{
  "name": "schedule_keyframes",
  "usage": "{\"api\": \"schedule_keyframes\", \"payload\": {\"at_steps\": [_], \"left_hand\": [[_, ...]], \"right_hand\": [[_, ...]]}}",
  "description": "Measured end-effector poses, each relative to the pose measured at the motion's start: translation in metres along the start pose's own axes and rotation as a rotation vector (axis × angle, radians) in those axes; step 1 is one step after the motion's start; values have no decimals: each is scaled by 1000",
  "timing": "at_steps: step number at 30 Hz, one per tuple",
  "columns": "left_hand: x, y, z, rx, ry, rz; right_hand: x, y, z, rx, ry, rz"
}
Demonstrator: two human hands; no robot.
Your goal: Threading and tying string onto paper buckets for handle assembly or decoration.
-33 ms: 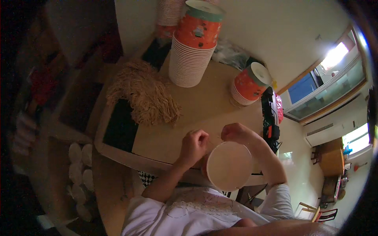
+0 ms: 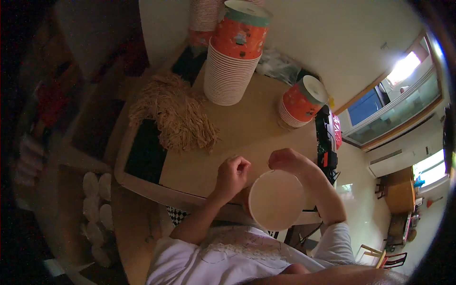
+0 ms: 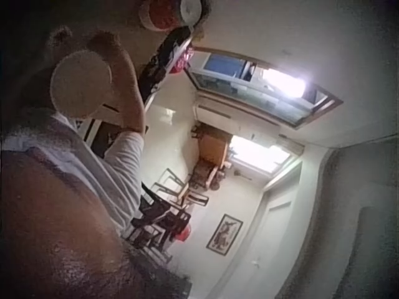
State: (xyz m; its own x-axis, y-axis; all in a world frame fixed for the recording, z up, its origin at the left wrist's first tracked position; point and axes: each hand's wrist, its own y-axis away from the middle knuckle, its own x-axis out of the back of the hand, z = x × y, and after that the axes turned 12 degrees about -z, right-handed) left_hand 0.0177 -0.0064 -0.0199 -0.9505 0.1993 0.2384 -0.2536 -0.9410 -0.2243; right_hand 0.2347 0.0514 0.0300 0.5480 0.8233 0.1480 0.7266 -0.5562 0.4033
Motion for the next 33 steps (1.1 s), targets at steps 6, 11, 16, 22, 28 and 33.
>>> {"api": "schedule_keyframes", "payload": {"at_steps": [6,11,16,22,28,33], "left_hand": [[9,5,-6,104,-77,-225],[-1,-16,9,132,256,-284],[-18,-34,-21,206,237,-553],[-27,-32,-46,234,333,-560],[-25,-30,-26,333,344,-583],[-28,-30,-20,269,275,-478]], "right_hand": [[2,5,-1,-80,-31,-67],[-13,10,-9,-160,70,14],[-21,14,9,30,-122,63],[-32,18,29,105,-245,242],[-35,9,35,287,-52,263],[-33,8,20,336,359,314]]}}
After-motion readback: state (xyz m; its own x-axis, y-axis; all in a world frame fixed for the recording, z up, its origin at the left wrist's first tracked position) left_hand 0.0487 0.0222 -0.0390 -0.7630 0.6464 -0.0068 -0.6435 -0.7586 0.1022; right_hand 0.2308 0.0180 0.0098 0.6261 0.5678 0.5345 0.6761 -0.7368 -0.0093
